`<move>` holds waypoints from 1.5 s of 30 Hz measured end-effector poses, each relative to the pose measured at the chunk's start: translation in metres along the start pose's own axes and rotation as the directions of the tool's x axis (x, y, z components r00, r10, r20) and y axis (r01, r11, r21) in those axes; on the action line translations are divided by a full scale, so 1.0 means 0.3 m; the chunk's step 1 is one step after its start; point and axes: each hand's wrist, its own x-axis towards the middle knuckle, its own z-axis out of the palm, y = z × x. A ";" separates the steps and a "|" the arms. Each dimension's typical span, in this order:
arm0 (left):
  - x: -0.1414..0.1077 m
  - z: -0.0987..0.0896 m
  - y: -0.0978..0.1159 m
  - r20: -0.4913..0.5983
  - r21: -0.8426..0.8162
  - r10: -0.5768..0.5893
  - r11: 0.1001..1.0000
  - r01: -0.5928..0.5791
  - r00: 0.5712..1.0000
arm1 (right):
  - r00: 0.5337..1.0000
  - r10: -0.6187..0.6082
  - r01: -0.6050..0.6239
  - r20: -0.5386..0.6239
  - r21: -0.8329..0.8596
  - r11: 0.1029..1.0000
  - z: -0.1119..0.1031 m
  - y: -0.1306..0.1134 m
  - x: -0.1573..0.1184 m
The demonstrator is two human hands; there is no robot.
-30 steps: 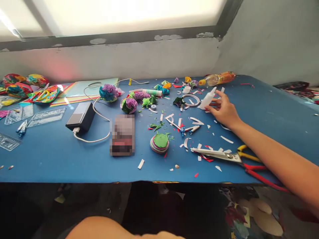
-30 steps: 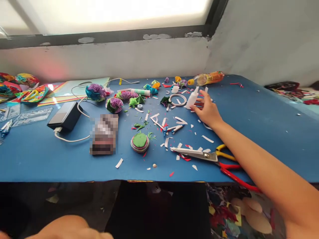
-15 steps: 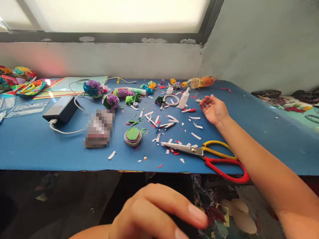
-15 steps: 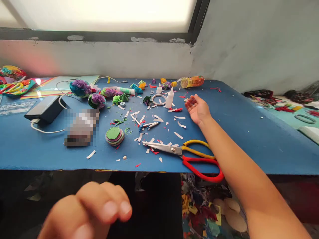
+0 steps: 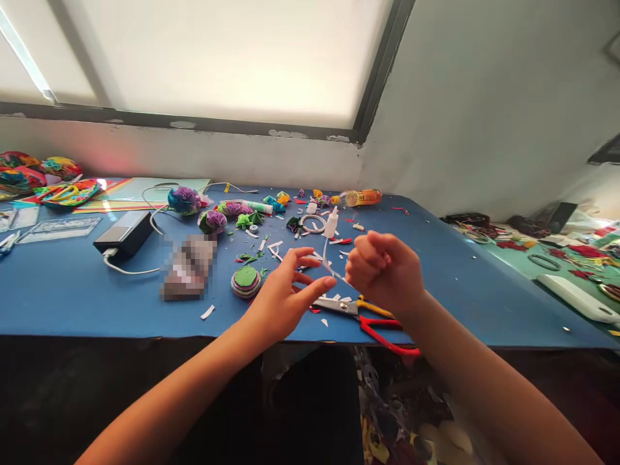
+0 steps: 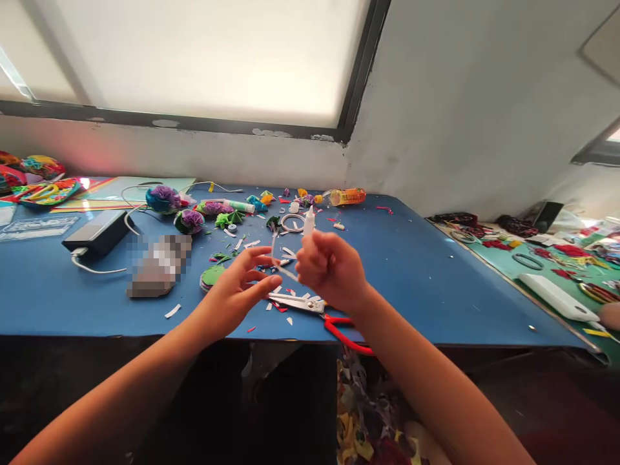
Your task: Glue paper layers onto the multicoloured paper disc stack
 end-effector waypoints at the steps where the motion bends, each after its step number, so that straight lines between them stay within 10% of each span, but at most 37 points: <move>1: -0.006 0.011 0.005 0.022 -0.037 -0.001 0.999 0.002 1.000 | 0.999 -0.012 0.012 0.041 0.006 1.000 0.040 0.005 -0.029; 6: -0.086 0.019 0.028 0.061 -0.186 -0.006 0.982 0.017 0.998 | 0.986 -0.141 0.142 0.093 0.000 0.990 0.171 0.010 -0.110; 13: -0.131 -0.030 0.000 -0.071 -0.347 -0.037 0.938 0.010 0.997 | 0.903 -0.407 0.375 -0.138 -0.208 0.903 0.230 0.089 -0.098; 21: -0.257 -0.081 -0.117 0.148 -0.326 -0.105 0.934 0.148 0.983 | 0.975 -0.223 0.183 -0.003 -0.561 0.807 0.346 0.203 -0.149; 28: -0.387 -0.052 -0.331 0.222 -0.256 -0.236 0.922 0.290 0.946 | 0.882 -0.365 0.105 -0.298 -0.631 0.769 0.437 0.446 -0.348; 32: -0.420 -0.115 -0.360 0.295 -0.092 -0.165 0.976 0.200 0.941 | 0.806 -0.360 -0.065 -0.470 -0.674 0.736 0.339 0.376 -0.365; 38: -0.351 -0.410 -0.227 0.448 0.191 0.181 0.937 -0.291 0.876 | 0.776 -0.200 -0.353 -0.598 -0.675 0.648 -0.034 0.073 -0.105; 45: -0.134 -0.603 -0.086 0.504 0.516 0.314 0.637 -0.572 0.804 | 0.730 0.130 -0.651 -0.671 -0.625 0.431 -0.288 0.151 0.095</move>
